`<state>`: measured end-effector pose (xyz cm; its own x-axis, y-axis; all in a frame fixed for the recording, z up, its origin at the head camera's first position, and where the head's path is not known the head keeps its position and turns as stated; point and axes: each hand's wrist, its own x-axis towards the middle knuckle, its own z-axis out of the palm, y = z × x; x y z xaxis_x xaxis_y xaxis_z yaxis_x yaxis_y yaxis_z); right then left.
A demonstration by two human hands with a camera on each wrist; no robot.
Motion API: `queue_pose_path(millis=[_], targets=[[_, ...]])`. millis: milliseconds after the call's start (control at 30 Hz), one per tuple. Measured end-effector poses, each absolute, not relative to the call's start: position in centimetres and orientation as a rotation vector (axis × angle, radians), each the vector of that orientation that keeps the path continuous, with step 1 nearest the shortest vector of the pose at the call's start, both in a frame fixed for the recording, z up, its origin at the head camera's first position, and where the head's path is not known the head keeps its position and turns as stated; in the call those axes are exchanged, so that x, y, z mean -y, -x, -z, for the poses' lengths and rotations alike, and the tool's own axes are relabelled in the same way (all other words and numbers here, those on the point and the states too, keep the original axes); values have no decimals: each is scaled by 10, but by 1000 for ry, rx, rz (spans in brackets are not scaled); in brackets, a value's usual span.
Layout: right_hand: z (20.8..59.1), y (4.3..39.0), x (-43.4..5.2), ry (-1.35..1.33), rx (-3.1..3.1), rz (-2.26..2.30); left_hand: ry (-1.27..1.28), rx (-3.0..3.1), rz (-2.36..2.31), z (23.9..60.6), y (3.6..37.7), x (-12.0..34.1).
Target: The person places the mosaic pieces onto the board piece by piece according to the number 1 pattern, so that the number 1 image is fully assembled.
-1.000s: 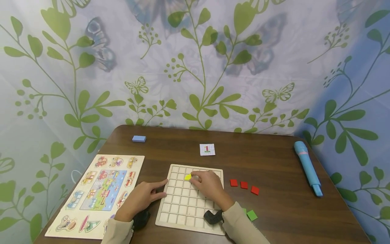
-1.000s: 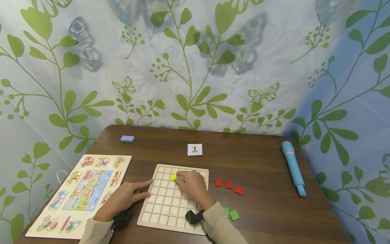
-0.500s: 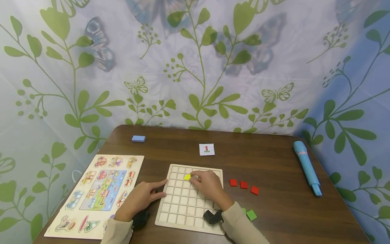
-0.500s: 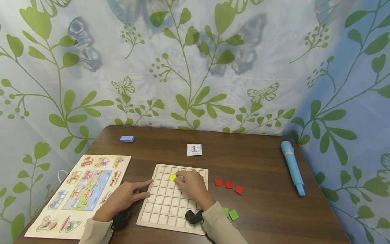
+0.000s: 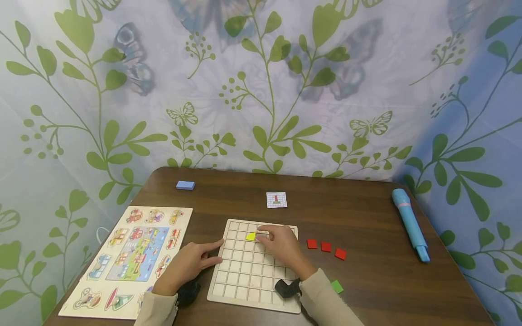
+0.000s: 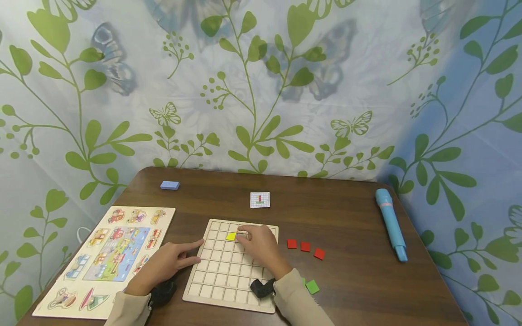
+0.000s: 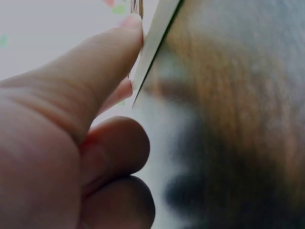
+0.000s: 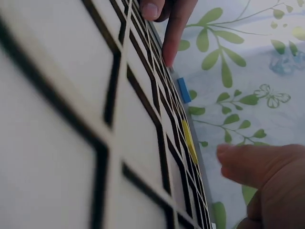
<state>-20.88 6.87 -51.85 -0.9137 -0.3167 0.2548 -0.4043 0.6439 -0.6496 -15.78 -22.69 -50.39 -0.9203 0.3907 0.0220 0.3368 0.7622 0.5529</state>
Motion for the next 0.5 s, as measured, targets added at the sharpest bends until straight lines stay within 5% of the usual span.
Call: queue_pose_path(millis=[500], targets=[[484,205,-106,-525,2664,-1228,-605,-2871,-861,505,158,227]])
